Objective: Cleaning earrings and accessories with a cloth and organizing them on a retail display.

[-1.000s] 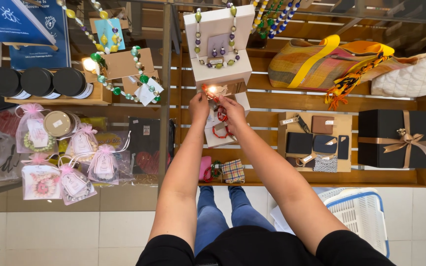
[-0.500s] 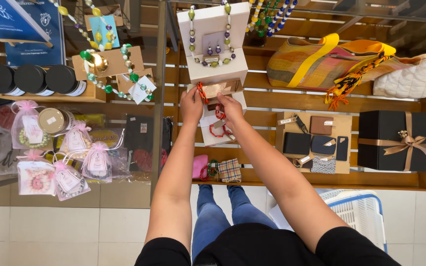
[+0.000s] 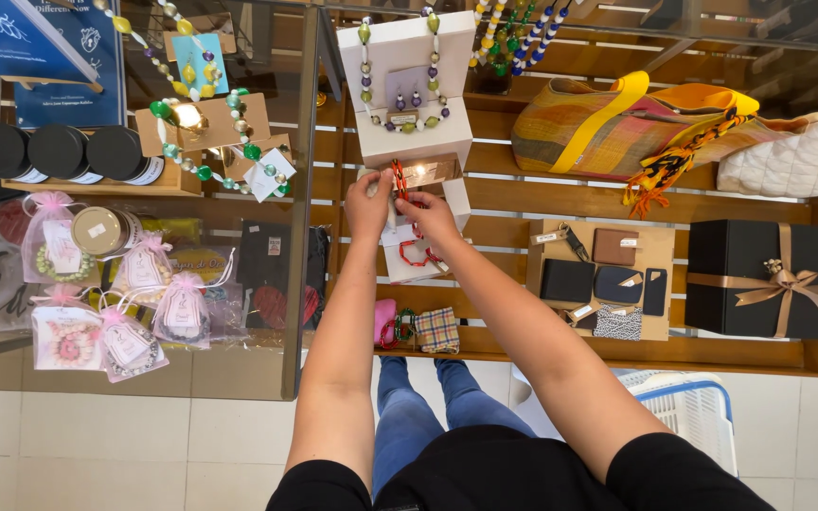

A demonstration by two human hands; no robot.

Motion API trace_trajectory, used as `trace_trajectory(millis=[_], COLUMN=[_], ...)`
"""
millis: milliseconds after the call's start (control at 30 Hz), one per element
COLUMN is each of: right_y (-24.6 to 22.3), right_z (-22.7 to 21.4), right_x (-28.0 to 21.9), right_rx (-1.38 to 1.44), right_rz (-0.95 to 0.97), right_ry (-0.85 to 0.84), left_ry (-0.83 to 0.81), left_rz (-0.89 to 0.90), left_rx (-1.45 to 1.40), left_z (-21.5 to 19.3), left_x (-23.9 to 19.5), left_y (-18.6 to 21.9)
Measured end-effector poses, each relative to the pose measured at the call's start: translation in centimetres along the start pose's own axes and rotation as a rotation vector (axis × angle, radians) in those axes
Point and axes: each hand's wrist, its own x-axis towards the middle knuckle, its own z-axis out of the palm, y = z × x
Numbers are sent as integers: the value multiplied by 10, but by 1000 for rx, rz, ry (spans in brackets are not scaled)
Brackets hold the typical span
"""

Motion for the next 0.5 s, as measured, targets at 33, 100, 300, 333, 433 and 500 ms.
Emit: trace_trajectory(millis=[33,100,300,333,433,500], right_y=[0,-2,-29,-31,-31,-27], right_z=[-4,-11,-16,-18,-20,-15], right_x=[-1,-2,-13,-14,-18,-18], right_rx=[1,54,361,362,497,273], right_rz=[1,-26,60,60,162,82], right_ry=[1,75,95,93,48,24], left_ry=[-1,83,172,173,138,90], left_rz=[-1,-1,40,41,2,22], left_rx=[2,-61,-65,-64,-89,-97], left_z=[-4,-11,-21,-23,-23,-20], left_x=[-9,-24,-62,-69,-85,-91], left_y=[6,21,15,14,7,-6])
